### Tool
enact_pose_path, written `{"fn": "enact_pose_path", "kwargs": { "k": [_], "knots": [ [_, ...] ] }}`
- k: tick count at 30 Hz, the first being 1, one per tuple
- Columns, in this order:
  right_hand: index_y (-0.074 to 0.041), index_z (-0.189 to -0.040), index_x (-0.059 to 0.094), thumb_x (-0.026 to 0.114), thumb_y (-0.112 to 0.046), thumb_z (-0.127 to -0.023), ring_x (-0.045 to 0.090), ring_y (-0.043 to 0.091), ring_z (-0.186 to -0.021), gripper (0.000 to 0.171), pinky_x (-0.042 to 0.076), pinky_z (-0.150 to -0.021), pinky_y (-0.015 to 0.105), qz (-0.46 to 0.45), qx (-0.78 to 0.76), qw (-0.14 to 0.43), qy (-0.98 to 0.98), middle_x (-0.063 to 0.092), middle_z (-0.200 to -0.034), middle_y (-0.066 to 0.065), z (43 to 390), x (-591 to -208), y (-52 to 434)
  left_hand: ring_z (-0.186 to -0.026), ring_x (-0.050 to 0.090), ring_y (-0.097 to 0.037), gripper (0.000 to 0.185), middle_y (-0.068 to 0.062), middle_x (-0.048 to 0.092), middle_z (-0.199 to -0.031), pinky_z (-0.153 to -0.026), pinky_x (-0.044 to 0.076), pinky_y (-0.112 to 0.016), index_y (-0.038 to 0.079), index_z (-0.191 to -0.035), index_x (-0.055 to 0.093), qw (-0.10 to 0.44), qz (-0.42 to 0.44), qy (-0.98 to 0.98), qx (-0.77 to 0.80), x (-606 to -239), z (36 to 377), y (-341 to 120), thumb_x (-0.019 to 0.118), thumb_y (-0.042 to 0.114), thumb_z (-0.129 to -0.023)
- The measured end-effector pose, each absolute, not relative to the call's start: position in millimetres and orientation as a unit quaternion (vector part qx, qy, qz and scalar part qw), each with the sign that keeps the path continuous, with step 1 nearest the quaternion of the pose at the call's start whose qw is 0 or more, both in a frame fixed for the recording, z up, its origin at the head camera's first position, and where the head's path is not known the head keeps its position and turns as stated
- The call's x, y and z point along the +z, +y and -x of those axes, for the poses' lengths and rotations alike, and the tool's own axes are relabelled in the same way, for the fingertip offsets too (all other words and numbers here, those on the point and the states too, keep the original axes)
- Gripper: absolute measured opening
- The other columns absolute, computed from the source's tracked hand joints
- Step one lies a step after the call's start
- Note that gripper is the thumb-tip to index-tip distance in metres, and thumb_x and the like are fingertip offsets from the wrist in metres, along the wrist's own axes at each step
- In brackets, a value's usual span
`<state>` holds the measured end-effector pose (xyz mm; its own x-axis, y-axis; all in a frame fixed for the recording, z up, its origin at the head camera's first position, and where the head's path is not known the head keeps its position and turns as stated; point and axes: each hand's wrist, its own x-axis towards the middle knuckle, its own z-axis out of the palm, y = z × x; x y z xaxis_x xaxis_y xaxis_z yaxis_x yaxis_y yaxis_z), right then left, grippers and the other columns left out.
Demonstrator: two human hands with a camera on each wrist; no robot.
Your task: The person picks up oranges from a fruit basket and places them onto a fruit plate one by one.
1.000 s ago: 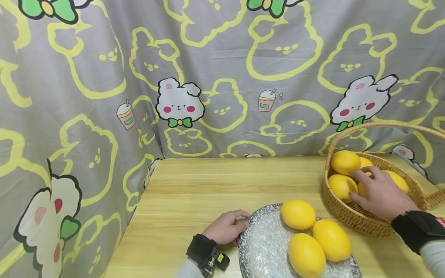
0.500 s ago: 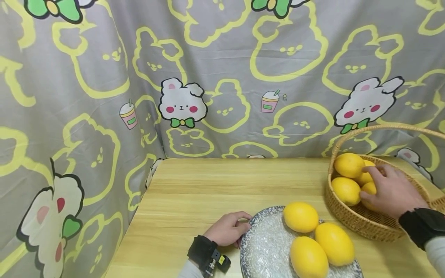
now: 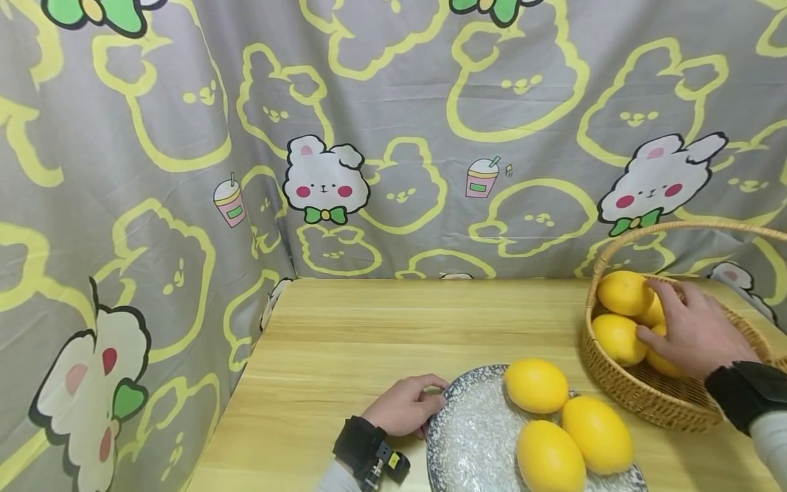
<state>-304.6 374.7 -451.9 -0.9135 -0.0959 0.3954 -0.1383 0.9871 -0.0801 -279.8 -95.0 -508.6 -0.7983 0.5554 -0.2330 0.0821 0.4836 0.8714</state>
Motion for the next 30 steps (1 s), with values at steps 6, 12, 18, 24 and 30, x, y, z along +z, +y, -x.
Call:
{"fn": "enact_pose_path", "kwargs": {
  "k": [6,12,18,24,30],
  "knots": [
    [0.005,-0.142,0.039,0.083,-0.009,-0.082,0.040,0.062,-0.114,0.076,0.039,-0.088,0.077,-0.046,0.053,0.169,-0.983,0.039,-0.132,0.047,309.5,-447.0,368.7,-0.047,0.058,-0.008,0.035,0.005,0.065,-0.061,-0.050,0.051,-0.023,0.018,-0.138,0.063,0.254,-0.190,0.822,0.472,-510.1,280.1,-94.8,0.057,0.030,-0.106],
    [0.003,-0.145,0.035,0.084,-0.008,-0.080,0.042,0.063,-0.109,0.082,0.040,-0.084,0.076,-0.042,0.053,0.153,-0.986,0.037,-0.130,0.046,316.5,-446.7,368.5,-0.046,0.057,-0.008,0.035,0.004,0.064,-0.059,-0.050,0.051,-0.024,0.019,-0.138,0.064,0.251,-0.188,0.823,0.473,-510.2,280.0,-93.7,0.058,0.030,-0.105],
    [0.006,-0.145,0.035,0.083,-0.008,-0.081,0.041,0.065,-0.109,0.081,0.039,-0.086,0.078,-0.039,0.055,0.137,-0.988,0.035,-0.130,0.047,323.7,-445.4,365.4,-0.045,0.055,-0.009,0.035,0.005,0.061,-0.057,-0.049,0.049,-0.023,0.020,-0.138,0.064,0.254,-0.181,0.825,0.471,-509.0,279.4,-93.2,0.058,0.031,-0.105],
    [0.006,-0.143,0.036,0.082,-0.012,-0.083,0.043,0.067,-0.108,0.078,0.041,-0.084,0.079,-0.038,0.065,0.124,-0.989,0.034,-0.132,0.049,329.7,-443.1,364.9,-0.045,0.056,-0.010,0.035,0.004,0.062,-0.058,-0.050,0.048,-0.024,0.023,-0.137,0.065,0.249,-0.179,0.826,0.473,-508.5,279.2,-93.3,0.059,0.032,-0.104],
    [0.006,-0.143,0.036,0.081,-0.016,-0.085,0.045,0.068,-0.106,0.076,0.042,-0.082,0.079,-0.032,0.075,0.114,-0.990,0.032,-0.133,0.049,337.8,-443.0,364.3,-0.045,0.056,-0.009,0.035,0.006,0.061,-0.057,-0.052,0.049,-0.023,0.023,-0.137,0.065,0.248,-0.179,0.830,0.466,-509.3,280.6,-94.5,0.058,0.033,-0.105]
  ]
}}
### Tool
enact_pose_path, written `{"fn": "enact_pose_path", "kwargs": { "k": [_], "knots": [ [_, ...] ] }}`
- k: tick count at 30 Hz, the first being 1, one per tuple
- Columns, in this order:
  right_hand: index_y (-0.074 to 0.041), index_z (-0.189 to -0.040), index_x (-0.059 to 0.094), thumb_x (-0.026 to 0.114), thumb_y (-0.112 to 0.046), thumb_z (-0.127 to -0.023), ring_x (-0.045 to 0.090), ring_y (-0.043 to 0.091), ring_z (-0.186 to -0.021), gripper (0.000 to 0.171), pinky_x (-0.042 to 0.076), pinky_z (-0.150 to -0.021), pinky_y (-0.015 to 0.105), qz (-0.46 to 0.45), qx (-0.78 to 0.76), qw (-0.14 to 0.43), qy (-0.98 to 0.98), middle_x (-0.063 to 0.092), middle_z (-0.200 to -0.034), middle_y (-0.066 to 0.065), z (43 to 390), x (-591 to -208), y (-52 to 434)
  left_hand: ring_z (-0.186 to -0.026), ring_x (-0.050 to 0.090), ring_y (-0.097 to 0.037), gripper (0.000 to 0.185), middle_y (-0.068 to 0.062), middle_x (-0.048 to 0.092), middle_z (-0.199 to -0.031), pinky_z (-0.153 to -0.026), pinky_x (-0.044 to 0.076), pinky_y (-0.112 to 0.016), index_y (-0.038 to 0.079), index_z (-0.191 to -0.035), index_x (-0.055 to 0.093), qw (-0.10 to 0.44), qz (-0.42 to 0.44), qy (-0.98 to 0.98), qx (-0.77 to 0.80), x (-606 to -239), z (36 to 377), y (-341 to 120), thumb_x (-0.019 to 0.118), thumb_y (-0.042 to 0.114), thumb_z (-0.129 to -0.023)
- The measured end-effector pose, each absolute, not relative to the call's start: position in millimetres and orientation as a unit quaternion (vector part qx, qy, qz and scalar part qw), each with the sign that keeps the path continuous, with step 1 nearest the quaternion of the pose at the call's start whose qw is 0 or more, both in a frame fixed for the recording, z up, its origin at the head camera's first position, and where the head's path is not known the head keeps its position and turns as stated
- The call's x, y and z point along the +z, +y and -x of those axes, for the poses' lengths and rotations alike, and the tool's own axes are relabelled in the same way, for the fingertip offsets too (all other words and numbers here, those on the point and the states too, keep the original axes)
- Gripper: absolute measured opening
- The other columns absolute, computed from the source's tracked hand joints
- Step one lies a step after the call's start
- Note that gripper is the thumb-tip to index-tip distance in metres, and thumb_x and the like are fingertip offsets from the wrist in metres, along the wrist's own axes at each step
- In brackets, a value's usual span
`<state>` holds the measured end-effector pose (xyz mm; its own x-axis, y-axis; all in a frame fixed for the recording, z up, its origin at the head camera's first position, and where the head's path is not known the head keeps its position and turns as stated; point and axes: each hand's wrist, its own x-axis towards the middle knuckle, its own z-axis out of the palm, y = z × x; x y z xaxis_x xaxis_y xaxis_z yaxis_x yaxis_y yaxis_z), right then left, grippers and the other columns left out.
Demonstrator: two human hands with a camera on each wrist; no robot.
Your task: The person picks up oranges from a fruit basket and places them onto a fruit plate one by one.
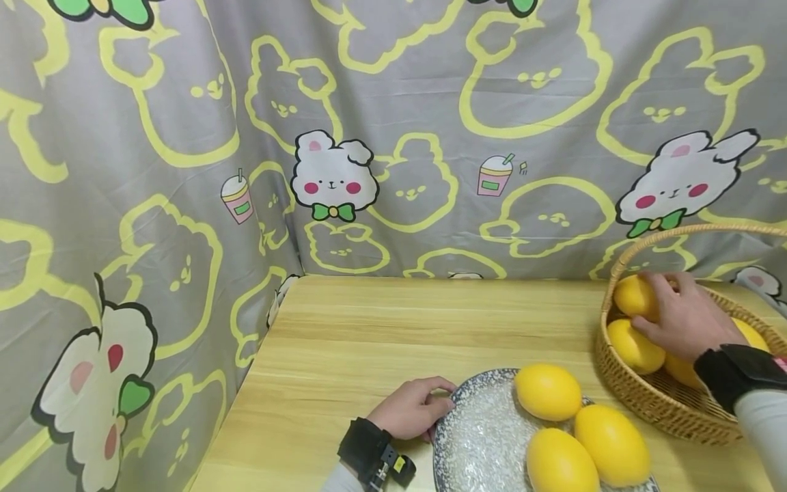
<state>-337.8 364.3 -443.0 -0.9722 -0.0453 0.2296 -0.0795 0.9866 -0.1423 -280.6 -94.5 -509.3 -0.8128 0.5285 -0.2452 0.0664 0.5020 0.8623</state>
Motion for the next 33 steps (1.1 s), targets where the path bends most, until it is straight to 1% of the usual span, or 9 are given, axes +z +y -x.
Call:
{"fn": "enact_pose_path", "kwargs": {
  "k": [4,8,14,21,28,33],
  "knots": [
    [0.008,-0.143,0.035,0.081,-0.016,-0.085,0.042,0.067,-0.109,0.078,0.040,-0.085,0.080,-0.031,0.082,0.113,-0.990,0.032,-0.133,0.049,342.7,-444.6,362.3,-0.046,0.057,-0.009,0.035,0.006,0.061,-0.056,-0.055,0.050,-0.022,0.024,-0.138,0.064,0.251,-0.181,0.830,0.464,-510.2,281.9,-95.3,0.057,0.034,-0.105],
    [0.009,-0.140,0.039,0.083,-0.014,-0.082,0.039,0.065,-0.113,0.077,0.038,-0.089,0.080,-0.043,0.088,0.116,-0.988,0.033,-0.136,0.048,349.8,-445.9,358.9,-0.047,0.058,-0.010,0.035,0.005,0.061,-0.056,-0.058,0.050,-0.021,0.024,-0.139,0.063,0.256,-0.184,0.827,0.465,-509.7,283.0,-96.8,0.056,0.034,-0.106],
    [0.011,-0.131,0.048,0.084,-0.015,-0.080,0.038,0.065,-0.116,0.068,0.037,-0.091,0.080,-0.055,0.083,0.112,-0.989,0.033,-0.139,0.046,360.3,-448.5,357.0,-0.045,0.057,-0.009,0.034,0.006,0.060,-0.055,-0.054,0.051,-0.023,0.025,-0.138,0.064,0.259,-0.180,0.825,0.468,-508.8,282.8,-96.6,0.056,0.034,-0.106],
    [0.010,-0.126,0.048,0.083,-0.019,-0.081,0.040,0.069,-0.112,0.064,0.037,-0.091,0.081,-0.054,0.075,0.110,-0.990,0.034,-0.137,0.048,369.8,-452.1,359.0,-0.046,0.057,-0.008,0.034,0.007,0.061,-0.058,-0.056,0.050,-0.022,0.027,-0.139,0.063,0.249,-0.188,0.834,0.455,-509.2,285.1,-96.3,0.055,0.034,-0.107],
    [0.013,-0.135,0.040,0.082,-0.024,-0.081,0.036,0.068,-0.115,0.077,0.035,-0.095,0.082,-0.036,0.074,0.097,-0.992,0.031,-0.136,0.048,374.9,-454.1,358.9,-0.047,0.058,-0.007,0.035,0.009,0.062,-0.058,-0.057,0.050,-0.020,0.024,-0.140,0.062,0.247,-0.197,0.835,0.451,-511.6,286.5,-96.5,0.054,0.033,-0.107],
    [0.014,-0.130,0.044,0.083,-0.022,-0.078,0.033,0.068,-0.118,0.074,0.034,-0.096,0.080,-0.040,0.085,0.106,-0.990,0.029,-0.137,0.049,376.9,-454.8,359.3,-0.047,0.058,-0.006,0.035,0.009,0.062,-0.058,-0.058,0.050,-0.019,0.025,-0.140,0.062,0.248,-0.198,0.837,0.446,-512.5,287.2,-95.8,0.054,0.034,-0.107]
  ]
}}
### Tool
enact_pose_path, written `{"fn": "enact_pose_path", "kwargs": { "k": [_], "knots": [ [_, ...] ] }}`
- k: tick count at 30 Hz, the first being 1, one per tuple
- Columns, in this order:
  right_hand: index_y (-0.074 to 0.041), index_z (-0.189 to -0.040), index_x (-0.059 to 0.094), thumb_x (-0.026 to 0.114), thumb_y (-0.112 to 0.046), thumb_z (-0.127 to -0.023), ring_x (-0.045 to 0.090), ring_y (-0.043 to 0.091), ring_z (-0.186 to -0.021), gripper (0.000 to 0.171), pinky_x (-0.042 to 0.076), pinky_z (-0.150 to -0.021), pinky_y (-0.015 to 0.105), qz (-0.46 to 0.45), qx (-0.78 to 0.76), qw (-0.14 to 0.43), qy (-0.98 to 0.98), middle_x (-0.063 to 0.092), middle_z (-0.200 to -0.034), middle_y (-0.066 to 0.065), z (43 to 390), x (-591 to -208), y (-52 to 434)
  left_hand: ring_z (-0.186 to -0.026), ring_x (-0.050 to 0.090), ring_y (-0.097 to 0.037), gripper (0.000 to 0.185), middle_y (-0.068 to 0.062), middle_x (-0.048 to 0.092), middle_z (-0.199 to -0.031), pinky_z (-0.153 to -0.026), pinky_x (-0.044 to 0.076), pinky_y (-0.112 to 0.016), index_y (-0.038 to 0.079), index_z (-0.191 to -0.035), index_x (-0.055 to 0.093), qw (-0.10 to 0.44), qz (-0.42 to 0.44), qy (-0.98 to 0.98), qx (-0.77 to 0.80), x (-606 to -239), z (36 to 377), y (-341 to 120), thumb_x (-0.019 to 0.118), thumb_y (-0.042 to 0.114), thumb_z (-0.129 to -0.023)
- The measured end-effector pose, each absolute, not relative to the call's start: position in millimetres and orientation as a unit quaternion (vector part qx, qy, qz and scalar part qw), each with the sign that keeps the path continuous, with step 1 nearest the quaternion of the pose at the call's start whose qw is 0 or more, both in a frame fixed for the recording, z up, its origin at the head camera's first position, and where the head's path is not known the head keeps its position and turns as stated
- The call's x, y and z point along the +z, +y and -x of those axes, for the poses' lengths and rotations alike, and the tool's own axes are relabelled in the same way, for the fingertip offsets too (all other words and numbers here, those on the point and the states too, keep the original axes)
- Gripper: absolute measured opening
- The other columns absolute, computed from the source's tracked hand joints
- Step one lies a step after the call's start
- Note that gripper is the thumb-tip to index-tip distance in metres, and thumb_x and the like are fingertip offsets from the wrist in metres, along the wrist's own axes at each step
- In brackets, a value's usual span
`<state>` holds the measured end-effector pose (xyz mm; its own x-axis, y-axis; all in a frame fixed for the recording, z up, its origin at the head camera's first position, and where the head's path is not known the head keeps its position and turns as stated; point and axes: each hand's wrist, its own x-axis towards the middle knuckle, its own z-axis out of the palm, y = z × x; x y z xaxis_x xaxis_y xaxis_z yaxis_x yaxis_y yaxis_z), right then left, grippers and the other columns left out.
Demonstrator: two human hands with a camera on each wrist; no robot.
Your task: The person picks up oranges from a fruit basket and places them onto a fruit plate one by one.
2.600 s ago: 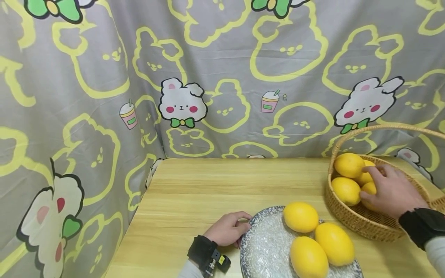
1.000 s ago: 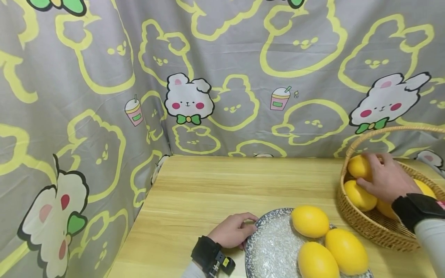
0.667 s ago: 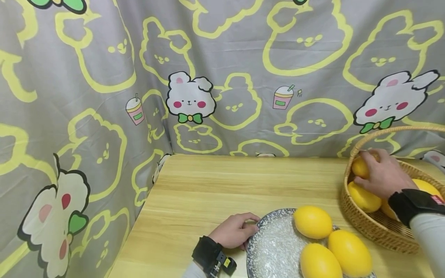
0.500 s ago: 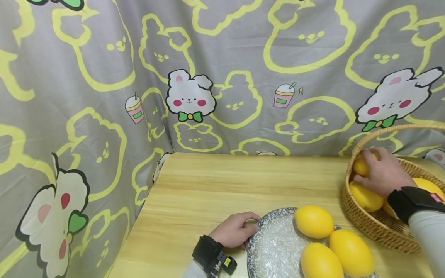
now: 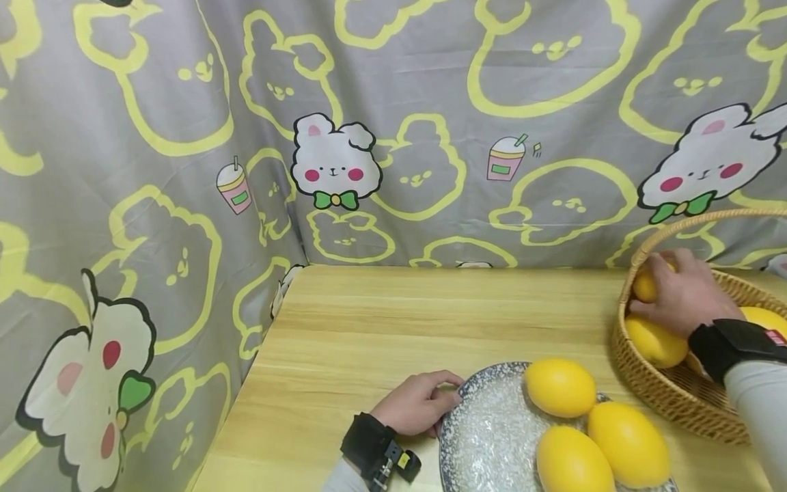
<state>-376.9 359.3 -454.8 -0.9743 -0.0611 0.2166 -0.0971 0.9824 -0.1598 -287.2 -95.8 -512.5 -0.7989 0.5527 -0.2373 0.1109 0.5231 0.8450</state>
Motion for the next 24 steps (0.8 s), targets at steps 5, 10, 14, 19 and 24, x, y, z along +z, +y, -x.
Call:
{"fn": "enact_pose_path", "kwargs": {
  "k": [5,10,14,19,24],
  "knots": [
    [0.013,-0.132,0.044,0.086,-0.023,-0.074,0.030,0.068,-0.121,0.080,0.032,-0.096,0.081,-0.029,0.089,0.110,-0.989,0.026,-0.142,0.048,379.1,-455.9,359.8,-0.048,0.057,-0.008,0.036,0.009,0.060,-0.057,-0.060,0.049,-0.019,0.028,-0.142,0.060,0.249,-0.198,0.843,0.434,-511.2,287.6,-95.6,0.052,0.036,-0.108],
    [0.010,-0.134,0.045,0.084,-0.027,-0.077,0.035,0.067,-0.119,0.079,0.035,-0.095,0.080,-0.021,0.083,0.105,-0.991,0.031,-0.141,0.046,382.1,-458.4,360.1,-0.049,0.057,-0.008,0.037,0.008,0.060,-0.057,-0.061,0.049,-0.019,0.026,-0.143,0.059,0.254,-0.197,0.842,0.433,-510.2,288.6,-95.9,0.052,0.036,-0.108],
    [0.006,-0.125,0.054,0.082,-0.030,-0.078,0.046,0.064,-0.113,0.065,0.042,-0.090,0.077,-0.030,0.084,0.100,-0.991,0.043,-0.135,0.042,383.2,-458.9,358.0,-0.049,0.057,-0.008,0.038,0.008,0.060,-0.058,-0.065,0.048,-0.018,0.025,-0.143,0.059,0.253,-0.199,0.844,0.430,-509.3,289.7,-96.3,0.052,0.036,-0.108],
    [0.004,-0.127,0.052,0.077,-0.033,-0.082,0.053,0.066,-0.105,0.064,0.048,-0.080,0.074,-0.011,0.106,0.060,-0.993,0.044,-0.134,0.041,382.0,-460.9,354.3,-0.050,0.058,-0.006,0.038,0.010,0.061,-0.058,-0.066,0.048,-0.017,0.024,-0.143,0.059,0.247,-0.198,0.848,0.426,-509.6,290.5,-96.0,0.051,0.037,-0.108],
    [0.004,-0.129,0.049,0.075,-0.033,-0.084,0.049,0.069,-0.107,0.064,0.045,-0.082,0.077,0.009,0.120,0.045,-0.992,0.039,-0.139,0.040,377.0,-468.3,357.5,-0.050,0.058,-0.006,0.038,0.011,0.062,-0.059,-0.063,0.048,-0.018,0.025,-0.143,0.060,0.247,-0.202,0.847,0.424,-512.1,290.5,-93.4,0.050,0.037,-0.108]
  ]
}}
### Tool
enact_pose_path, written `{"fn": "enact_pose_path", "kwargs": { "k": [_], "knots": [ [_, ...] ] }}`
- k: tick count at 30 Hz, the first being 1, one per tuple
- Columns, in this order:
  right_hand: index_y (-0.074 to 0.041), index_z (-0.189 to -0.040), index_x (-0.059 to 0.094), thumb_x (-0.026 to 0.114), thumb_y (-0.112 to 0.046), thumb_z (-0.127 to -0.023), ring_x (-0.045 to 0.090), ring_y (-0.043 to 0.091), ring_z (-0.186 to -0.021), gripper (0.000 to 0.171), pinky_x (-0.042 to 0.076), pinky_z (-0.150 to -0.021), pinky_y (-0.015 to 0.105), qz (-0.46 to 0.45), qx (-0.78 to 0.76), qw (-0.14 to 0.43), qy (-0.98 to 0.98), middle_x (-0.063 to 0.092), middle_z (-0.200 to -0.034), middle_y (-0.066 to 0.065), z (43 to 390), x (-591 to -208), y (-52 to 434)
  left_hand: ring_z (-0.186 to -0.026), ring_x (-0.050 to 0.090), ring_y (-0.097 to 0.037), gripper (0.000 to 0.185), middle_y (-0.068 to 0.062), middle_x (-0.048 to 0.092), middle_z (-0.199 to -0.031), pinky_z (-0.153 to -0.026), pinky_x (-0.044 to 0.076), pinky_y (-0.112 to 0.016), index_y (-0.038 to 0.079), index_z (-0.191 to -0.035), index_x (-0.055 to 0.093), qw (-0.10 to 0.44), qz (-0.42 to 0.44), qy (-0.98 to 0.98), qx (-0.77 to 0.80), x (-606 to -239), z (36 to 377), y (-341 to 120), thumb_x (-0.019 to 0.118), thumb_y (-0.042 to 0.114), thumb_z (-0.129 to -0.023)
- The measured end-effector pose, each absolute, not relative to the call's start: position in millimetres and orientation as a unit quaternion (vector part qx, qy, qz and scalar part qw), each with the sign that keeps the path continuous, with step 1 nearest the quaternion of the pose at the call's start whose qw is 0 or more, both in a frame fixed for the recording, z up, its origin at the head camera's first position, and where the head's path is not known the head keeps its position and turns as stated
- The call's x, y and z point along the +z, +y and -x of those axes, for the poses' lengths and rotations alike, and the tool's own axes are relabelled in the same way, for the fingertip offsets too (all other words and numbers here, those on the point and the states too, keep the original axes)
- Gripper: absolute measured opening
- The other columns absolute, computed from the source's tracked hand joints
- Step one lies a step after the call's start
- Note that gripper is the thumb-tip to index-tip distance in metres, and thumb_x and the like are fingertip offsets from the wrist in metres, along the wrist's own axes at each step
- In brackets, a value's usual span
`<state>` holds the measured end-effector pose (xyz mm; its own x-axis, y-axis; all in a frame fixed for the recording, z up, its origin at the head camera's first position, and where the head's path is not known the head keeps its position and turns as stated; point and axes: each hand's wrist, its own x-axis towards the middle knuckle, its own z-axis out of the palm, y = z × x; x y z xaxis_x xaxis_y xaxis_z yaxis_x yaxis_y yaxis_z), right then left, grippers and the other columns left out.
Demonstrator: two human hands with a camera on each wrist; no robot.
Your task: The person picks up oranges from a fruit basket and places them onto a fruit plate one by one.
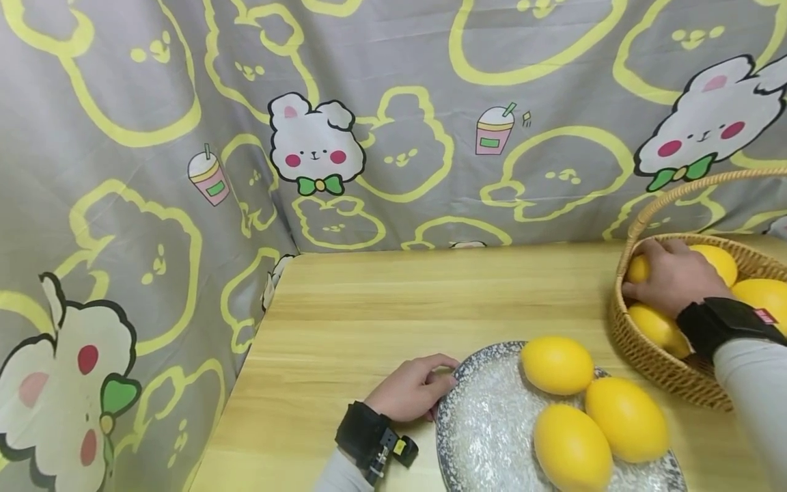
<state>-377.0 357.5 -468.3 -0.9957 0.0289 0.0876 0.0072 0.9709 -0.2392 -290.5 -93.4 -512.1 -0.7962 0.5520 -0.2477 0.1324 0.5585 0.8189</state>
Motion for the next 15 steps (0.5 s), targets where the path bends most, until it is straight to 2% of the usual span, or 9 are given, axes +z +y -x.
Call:
{"fn": "enact_pose_path", "kwargs": {
  "k": [9,15],
  "knots": [
    [0.005,-0.132,0.048,0.071,-0.032,-0.087,0.049,0.069,-0.107,0.062,0.045,-0.086,0.077,0.007,0.112,0.060,-0.992,0.039,-0.141,0.042,369.7,-465.4,356.0,-0.050,0.058,-0.005,0.038,0.011,0.062,-0.060,-0.059,0.047,-0.019,0.024,-0.143,0.060,0.243,-0.205,0.846,0.427,-509.1,290.0,-91.1,0.051,0.035,-0.108],
    [0.003,-0.129,0.050,0.071,-0.035,-0.089,0.051,0.069,-0.107,0.058,0.045,-0.088,0.077,0.002,0.123,0.057,-0.991,0.039,-0.141,0.040,367.7,-464.6,350.3,-0.050,0.059,-0.007,0.038,0.010,0.063,-0.060,-0.057,0.045,-0.019,0.024,-0.143,0.060,0.243,-0.197,0.848,0.428,-509.7,288.5,-91.4,0.052,0.034,-0.108]
  ]
}}
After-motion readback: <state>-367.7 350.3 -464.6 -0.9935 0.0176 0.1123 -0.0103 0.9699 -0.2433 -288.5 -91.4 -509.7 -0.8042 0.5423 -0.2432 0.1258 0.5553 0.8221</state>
